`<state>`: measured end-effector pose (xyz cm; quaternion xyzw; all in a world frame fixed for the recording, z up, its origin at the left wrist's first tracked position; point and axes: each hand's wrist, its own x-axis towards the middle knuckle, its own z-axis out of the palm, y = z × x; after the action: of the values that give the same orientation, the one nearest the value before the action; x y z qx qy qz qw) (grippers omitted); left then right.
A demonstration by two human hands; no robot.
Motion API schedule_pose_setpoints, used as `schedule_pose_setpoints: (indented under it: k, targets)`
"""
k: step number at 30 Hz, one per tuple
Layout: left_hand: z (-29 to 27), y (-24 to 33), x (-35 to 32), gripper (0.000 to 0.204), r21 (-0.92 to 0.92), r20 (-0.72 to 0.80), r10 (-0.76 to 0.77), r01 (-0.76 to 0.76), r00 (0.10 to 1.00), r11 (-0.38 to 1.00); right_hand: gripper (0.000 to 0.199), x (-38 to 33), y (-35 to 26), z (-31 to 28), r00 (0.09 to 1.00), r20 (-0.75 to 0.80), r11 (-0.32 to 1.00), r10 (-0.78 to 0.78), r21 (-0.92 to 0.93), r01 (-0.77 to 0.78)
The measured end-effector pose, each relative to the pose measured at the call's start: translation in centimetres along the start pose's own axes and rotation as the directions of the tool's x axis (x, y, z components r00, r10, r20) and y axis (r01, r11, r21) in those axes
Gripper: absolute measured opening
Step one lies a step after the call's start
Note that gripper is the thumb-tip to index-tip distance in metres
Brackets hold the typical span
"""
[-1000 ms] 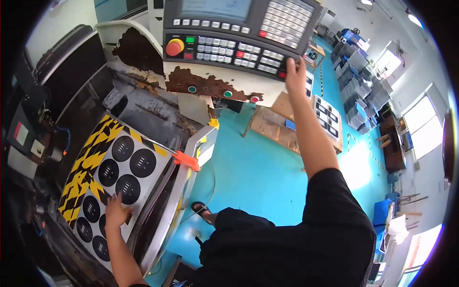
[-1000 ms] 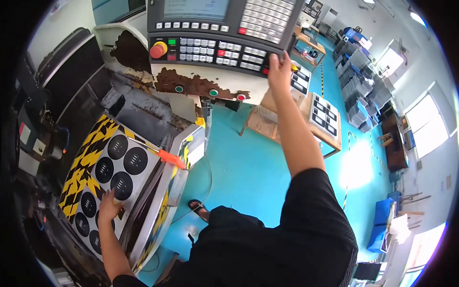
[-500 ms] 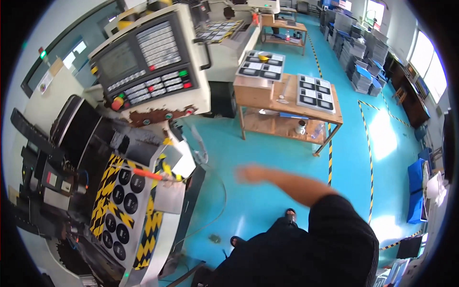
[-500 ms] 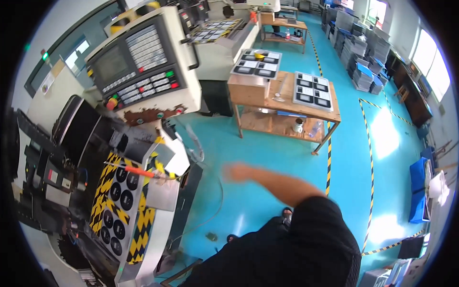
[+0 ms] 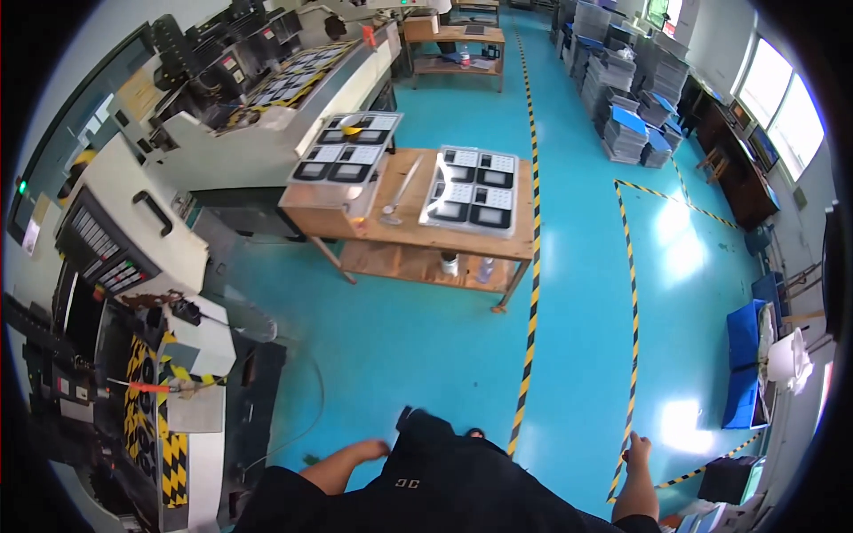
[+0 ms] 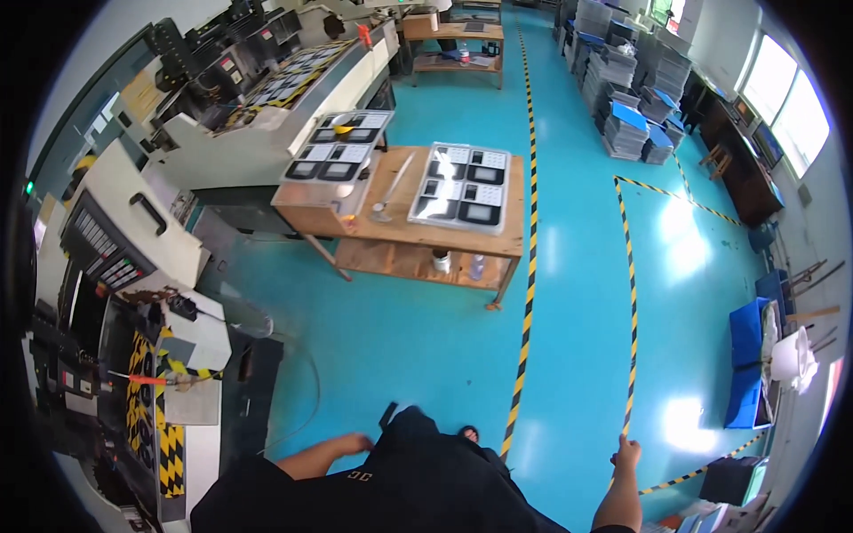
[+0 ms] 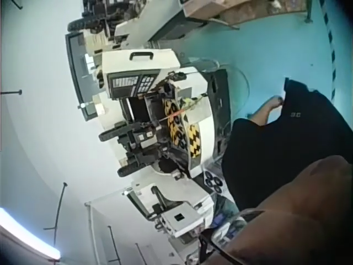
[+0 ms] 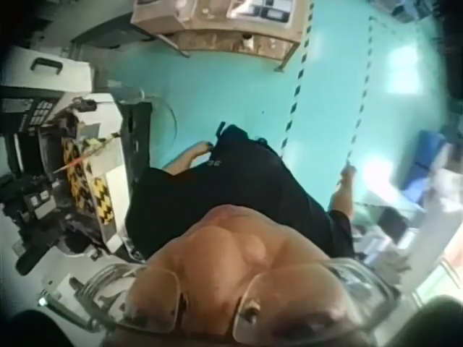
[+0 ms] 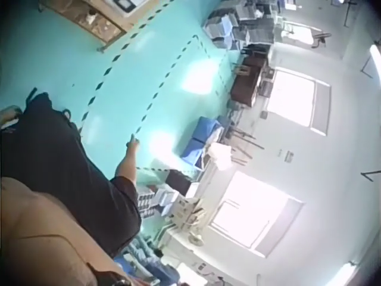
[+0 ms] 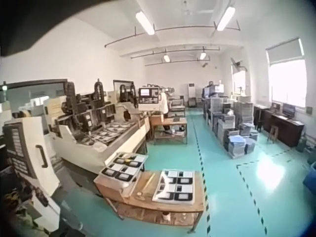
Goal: The recorder uses orange hand tools to lift and place industrial panels onto machine beds across a production floor.
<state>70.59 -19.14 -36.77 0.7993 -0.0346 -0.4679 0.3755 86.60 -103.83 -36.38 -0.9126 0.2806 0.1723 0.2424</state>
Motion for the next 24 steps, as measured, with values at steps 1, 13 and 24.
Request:
schedule_pose_setpoints:
  k: [1, 13, 24]
  targets:
    - [-5.5, 8.4, 3.6, 0.037, -0.147, -0.118, -0.239, 0.221, 0.964, 0.964, 0.036, 1.4, -4.0, 0.6, 0.991, -0.116, 0.997, 0.07, 0.031, -0.067]
    - [-34.2, 33.7, 37.4, 0.054, 0.35, 0.114, -0.144, 0.096, 0.983, 0.932, 0.034, 22.9, -10.4, 4.4, 0.895, 0.406, 0.934, -0.186, -0.211, 0.29]
    - [-64.9, 49.6, 62.1, 0.02, -0.436, -0.481, -0.198, -0.037, 0.854, 0.899, 0.03, 65.1, -27.4, -7.0, 0.616, 0.395, 0.719, -0.682, 0.206, 0.664]
